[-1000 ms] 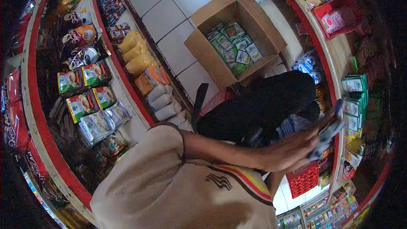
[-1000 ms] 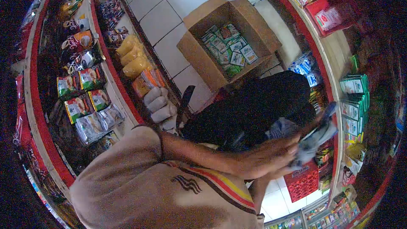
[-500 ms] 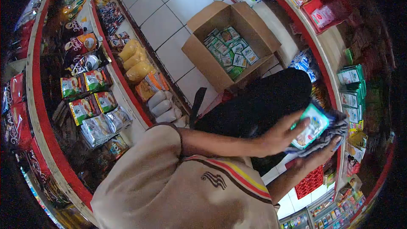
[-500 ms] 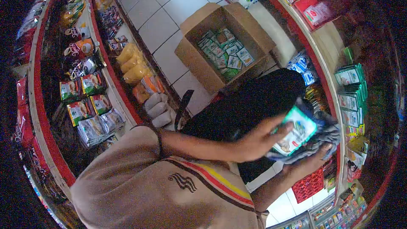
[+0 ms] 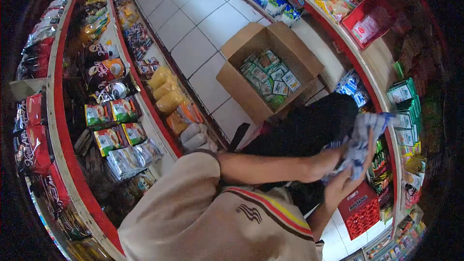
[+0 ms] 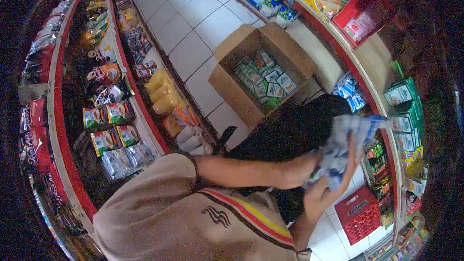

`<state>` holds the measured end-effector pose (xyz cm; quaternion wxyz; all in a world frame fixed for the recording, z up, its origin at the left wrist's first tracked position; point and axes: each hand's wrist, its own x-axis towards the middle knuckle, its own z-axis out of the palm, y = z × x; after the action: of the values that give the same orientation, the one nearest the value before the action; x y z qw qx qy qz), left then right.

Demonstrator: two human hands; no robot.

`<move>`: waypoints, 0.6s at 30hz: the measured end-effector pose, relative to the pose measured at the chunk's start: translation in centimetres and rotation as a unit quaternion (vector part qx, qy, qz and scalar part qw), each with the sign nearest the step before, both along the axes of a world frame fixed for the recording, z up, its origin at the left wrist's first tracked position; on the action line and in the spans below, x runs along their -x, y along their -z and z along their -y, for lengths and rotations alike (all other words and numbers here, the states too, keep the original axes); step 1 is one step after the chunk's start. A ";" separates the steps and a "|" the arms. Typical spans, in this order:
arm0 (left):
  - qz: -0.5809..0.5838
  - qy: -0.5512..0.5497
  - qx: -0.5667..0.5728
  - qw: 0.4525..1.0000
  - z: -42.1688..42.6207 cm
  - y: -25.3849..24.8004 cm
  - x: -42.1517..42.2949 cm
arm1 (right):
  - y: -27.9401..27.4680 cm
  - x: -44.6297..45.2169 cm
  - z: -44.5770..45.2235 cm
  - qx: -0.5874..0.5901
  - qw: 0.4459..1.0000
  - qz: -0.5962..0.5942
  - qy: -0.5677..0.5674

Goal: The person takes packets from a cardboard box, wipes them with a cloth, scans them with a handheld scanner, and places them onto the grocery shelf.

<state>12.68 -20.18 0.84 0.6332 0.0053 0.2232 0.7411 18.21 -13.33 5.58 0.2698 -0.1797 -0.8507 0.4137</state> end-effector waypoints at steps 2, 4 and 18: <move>-0.107 -0.057 0.037 0.992 0.2 -0.7 0.1 | 0.1 1.2 -0.7 0.052 0.998 0.006 0.046; 0.039 -0.109 0.038 0.993 0.1 -1.3 1.3 | 1.7 0.5 0.7 0.094 0.990 0.036 0.097; 0.036 -0.100 -0.074 0.992 2.0 2.0 1.6 | -0.6 2.1 1.4 -0.055 0.998 0.039 0.012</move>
<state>11.05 -22.19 -1.17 0.5611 0.0030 0.1449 0.8150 16.16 -14.68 6.15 0.2505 -0.1915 -0.8797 0.3559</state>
